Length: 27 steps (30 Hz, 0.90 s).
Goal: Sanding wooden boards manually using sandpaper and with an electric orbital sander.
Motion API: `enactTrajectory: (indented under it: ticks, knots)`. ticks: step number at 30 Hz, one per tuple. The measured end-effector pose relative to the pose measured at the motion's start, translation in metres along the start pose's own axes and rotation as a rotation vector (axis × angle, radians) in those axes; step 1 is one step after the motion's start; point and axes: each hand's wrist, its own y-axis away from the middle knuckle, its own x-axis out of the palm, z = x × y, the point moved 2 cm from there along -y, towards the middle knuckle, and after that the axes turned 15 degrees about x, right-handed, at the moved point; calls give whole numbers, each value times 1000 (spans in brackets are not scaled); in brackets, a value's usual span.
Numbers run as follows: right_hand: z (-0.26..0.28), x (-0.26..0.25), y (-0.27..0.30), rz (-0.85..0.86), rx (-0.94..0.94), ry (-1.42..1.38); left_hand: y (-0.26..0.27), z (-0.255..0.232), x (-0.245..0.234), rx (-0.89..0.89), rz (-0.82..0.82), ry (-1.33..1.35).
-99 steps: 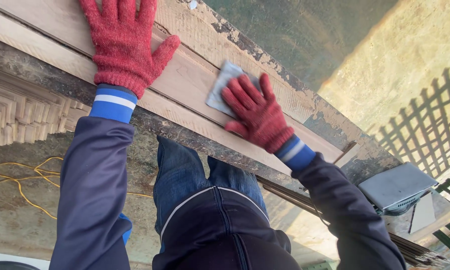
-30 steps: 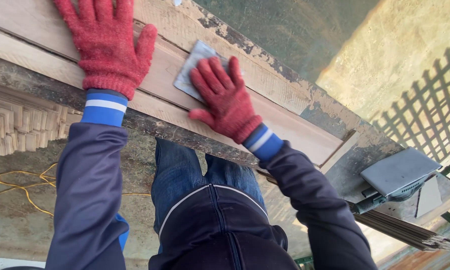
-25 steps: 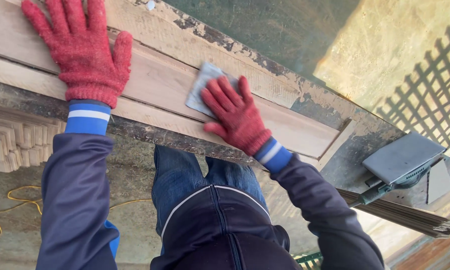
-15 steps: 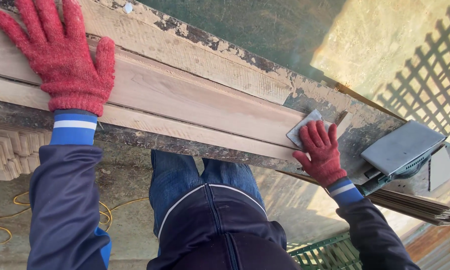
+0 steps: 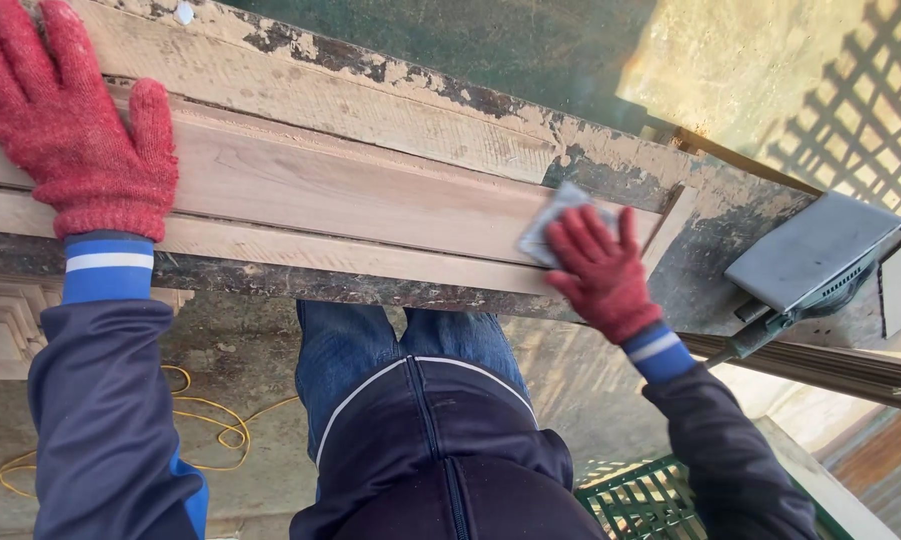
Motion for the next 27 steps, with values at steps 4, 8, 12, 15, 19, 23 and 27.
enactTrajectory:
  ticks: [4, 8, 12, 15, 19, 23, 27]
  knots:
    - [-31, -4, 28, -5, 144, -62, -6, -1, -3, 2, -11, 38]
    - [61, -1, -39, -88, -50, -124, -2, 0, -1, -18, 2, -10]
    - [120, -9, -90, -43, -160, -371, -9, -12, -14, 33, -25, 5]
    - [75, -4, -57, -137, -199, -196, -7, 2, -3, -20, 0, -48]
    - [-12, -7, 29, -5, 87, -100, -3, -1, 3, 24, -105, -50]
    - [-15, -3, 38, -70, 163, -243, -6, 8, 15, 37, -160, -65]
    - [73, -26, -47, -97, 29, -215, -7, 6, 16, 25, -175, -90]
